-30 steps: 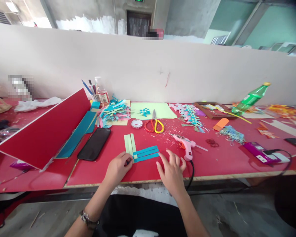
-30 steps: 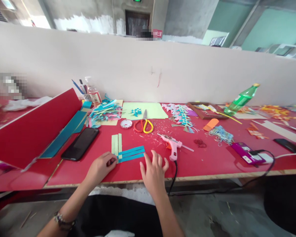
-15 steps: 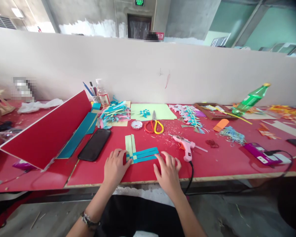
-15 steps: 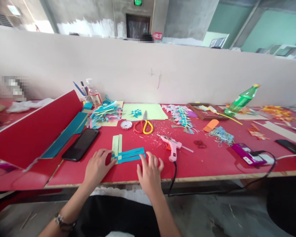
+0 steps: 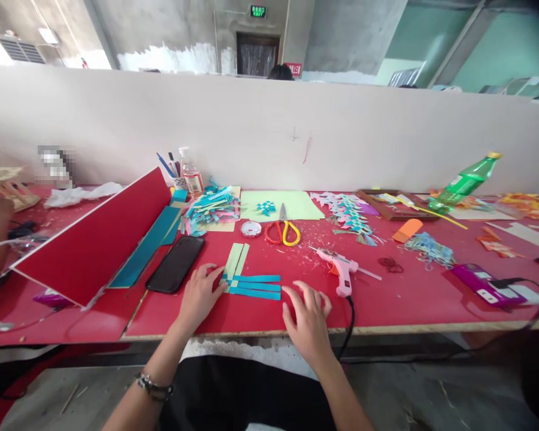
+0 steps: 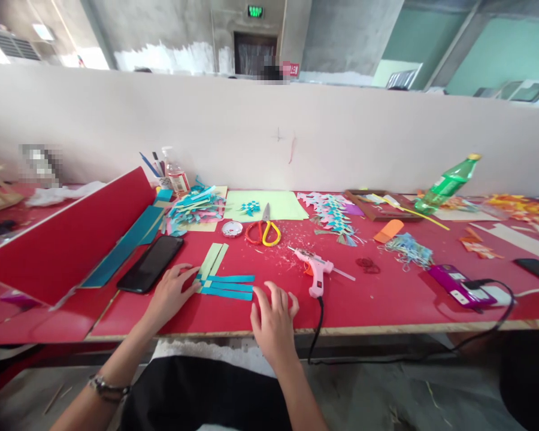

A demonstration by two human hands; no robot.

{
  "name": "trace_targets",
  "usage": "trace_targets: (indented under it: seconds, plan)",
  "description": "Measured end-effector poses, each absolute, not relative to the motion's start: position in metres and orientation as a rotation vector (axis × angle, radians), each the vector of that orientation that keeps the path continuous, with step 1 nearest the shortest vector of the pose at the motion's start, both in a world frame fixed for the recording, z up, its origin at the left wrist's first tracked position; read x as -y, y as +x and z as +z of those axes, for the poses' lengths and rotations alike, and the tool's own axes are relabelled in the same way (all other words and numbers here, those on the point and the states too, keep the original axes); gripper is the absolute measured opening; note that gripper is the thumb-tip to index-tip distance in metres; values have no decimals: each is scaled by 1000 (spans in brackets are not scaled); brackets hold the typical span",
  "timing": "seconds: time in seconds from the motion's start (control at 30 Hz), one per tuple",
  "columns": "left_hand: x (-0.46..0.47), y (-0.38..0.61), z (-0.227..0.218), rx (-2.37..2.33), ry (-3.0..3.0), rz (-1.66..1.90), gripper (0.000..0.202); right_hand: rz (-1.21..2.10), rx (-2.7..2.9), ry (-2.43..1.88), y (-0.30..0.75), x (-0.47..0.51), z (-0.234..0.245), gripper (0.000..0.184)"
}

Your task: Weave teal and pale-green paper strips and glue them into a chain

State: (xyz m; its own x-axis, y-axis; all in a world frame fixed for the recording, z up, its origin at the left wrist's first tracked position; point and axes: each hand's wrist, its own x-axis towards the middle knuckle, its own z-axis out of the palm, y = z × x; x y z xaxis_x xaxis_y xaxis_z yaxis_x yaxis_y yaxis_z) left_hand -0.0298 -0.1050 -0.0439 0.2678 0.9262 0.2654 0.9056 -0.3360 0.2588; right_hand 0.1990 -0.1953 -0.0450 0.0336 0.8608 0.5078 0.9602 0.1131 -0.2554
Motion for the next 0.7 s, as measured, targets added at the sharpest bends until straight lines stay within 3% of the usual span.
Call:
trace_targets:
  seconds: [0.27,0.47,0.53,0.7]
  plan:
    - [86,-42,-38,-1513,2573,505,35,-246,1629,-1643,242,194,-45,29]
    - [80,-38,-38,-1486,2603,370,37,-418,1296,-2134,299,186,-42,44]
    - [74,-35,-37,-1436,2616,361,37,-322,1262,-2314,309,183,-40,50]
    - [56,-31,-30,-1258,2606,333,40,-17,1401,-2507,310,175,-28,44]
